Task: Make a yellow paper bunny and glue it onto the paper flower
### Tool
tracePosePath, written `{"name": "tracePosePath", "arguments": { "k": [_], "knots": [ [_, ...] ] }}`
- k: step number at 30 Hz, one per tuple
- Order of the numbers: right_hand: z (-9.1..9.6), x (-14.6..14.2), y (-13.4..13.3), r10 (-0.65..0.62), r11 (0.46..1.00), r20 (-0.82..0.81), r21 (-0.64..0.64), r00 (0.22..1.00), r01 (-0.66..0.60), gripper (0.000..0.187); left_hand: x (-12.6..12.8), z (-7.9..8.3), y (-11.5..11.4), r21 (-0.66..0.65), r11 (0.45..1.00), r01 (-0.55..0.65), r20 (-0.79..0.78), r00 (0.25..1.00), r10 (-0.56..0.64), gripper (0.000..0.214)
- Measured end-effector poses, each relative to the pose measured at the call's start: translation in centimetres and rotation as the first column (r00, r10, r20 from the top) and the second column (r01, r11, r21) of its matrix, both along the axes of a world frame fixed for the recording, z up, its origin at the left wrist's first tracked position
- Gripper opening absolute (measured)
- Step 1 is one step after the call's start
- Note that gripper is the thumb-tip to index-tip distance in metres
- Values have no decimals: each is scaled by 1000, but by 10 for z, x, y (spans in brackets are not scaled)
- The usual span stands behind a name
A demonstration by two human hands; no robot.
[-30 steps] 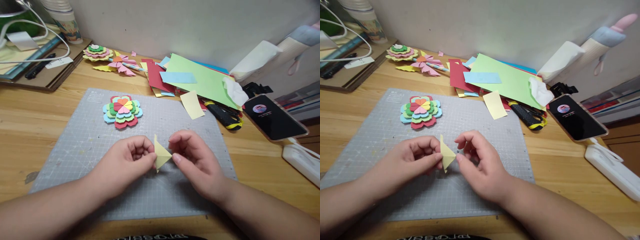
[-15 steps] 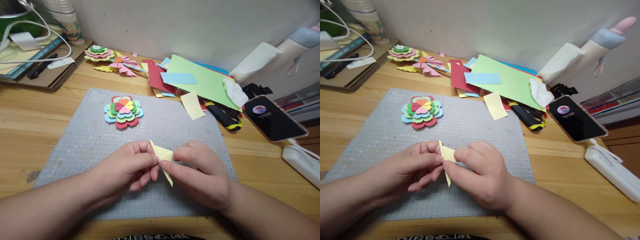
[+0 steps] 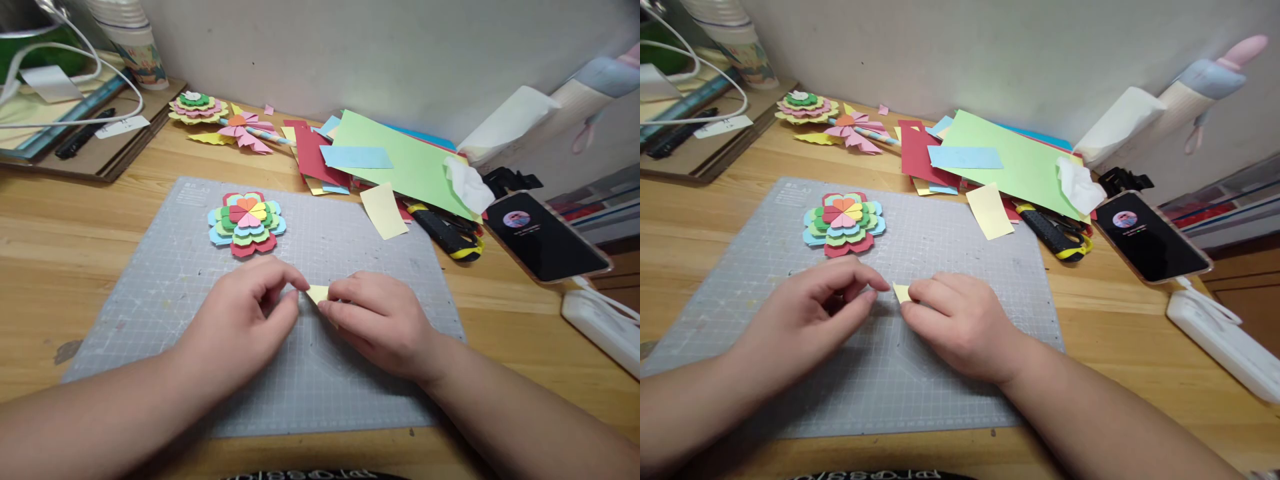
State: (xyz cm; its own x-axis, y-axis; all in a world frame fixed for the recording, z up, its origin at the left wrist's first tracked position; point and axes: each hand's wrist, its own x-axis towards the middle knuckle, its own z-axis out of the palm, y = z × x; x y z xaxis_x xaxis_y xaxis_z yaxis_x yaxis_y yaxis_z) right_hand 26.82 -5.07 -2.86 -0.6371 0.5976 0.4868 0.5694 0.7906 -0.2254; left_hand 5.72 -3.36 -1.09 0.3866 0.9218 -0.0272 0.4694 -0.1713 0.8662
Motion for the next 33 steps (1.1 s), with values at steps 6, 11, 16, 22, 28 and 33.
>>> {"name": "tracePosePath", "arguments": {
  "k": [6, 11, 16, 22, 28, 33],
  "knots": [
    [4, 0, 1, 78, 994, 243, -97, 967, -56, 24, -4, -3, -6, 126, 907, 402, -511, 810, -288, 26],
    [9, -1, -3, 74, 987, 303, -158, 950, -26, 21, -3, 0, -9, 127, 863, 488, -654, 696, -297, 27],
    [5, -7, -4, -89, 901, 69, -420, 994, 110, 14, -3, 2, -10, 136, 855, 500, -679, 676, -287, 28],
    [4, -12, -1, -296, 733, -38, -650, 954, 201, 12, -2, -1, -8, 93, 902, 422, -599, 747, -288, 32],
    [6, -13, -2, -305, 720, -24, -660, 952, 215, 11, 0, -9, 0, 131, 917, 377, -448, 847, -285, 26],
    [10, -12, 2, -350, 678, -225, -731, 909, 80, 13, 0, -10, 5, 247, 918, 309, -277, 931, -238, 13]
  ]
}}
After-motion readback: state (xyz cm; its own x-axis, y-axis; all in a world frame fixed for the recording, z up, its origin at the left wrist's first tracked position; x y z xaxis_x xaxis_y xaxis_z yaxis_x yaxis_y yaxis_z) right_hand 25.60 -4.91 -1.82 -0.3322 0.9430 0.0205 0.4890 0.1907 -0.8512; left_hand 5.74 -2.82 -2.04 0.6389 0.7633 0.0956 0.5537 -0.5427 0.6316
